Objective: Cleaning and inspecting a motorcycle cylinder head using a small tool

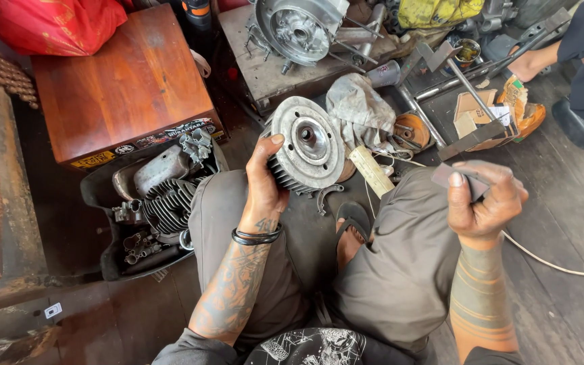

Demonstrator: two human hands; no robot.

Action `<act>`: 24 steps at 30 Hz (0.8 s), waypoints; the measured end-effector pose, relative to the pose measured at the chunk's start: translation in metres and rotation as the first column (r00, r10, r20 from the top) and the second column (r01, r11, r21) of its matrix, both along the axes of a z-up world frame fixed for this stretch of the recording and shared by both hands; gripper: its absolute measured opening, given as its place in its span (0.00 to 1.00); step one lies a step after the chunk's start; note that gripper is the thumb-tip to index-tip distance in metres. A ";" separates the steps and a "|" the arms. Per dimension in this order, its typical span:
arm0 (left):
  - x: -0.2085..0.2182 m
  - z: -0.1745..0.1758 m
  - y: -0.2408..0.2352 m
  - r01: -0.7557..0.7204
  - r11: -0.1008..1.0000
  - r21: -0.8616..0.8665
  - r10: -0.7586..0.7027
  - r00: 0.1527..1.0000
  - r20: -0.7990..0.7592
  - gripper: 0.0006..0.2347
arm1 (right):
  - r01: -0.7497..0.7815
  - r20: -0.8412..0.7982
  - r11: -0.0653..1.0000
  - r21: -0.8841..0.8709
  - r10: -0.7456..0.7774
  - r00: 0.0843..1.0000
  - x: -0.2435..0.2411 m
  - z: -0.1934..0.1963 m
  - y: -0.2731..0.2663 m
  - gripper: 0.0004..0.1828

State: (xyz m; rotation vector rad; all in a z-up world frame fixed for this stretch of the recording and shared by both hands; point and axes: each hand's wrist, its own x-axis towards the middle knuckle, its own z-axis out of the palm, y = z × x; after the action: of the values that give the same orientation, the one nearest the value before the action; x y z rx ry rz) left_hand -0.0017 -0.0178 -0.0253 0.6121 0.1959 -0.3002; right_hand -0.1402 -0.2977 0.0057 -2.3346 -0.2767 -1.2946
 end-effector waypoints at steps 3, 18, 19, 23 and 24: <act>0.000 -0.001 -0.001 -0.003 1.000 0.027 0.003 1.000 -0.002 0.12 | -0.021 0.005 1.000 0.000 0.021 1.000 0.022 0.028 0.019 0.12; -0.003 -0.024 -0.013 0.013 0.992 0.124 -0.023 0.996 0.084 0.17 | -0.285 -0.494 0.886 0.366 0.444 0.748 0.101 0.002 0.103 0.09; -0.004 -0.023 -0.013 0.008 0.993 0.122 -0.019 0.996 0.091 0.16 | -0.267 -0.534 0.929 0.256 0.366 0.762 0.102 0.001 0.099 0.09; -0.011 -0.005 -0.010 0.012 0.992 0.129 -0.024 0.996 0.090 0.14 | -0.274 -0.560 0.955 0.116 0.291 0.776 0.098 -0.003 0.094 0.06; -0.010 -0.006 -0.010 0.011 0.992 0.127 -0.023 0.995 0.094 0.14 | -0.275 -0.558 0.955 0.112 0.290 0.777 0.098 0.002 0.095 0.06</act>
State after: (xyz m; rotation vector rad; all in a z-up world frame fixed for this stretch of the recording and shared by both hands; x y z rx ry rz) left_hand -0.0118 -0.0281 -0.0313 0.7526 0.1186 -0.2755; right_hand -0.0423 -0.2024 0.0073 -2.4145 -0.3891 -0.4134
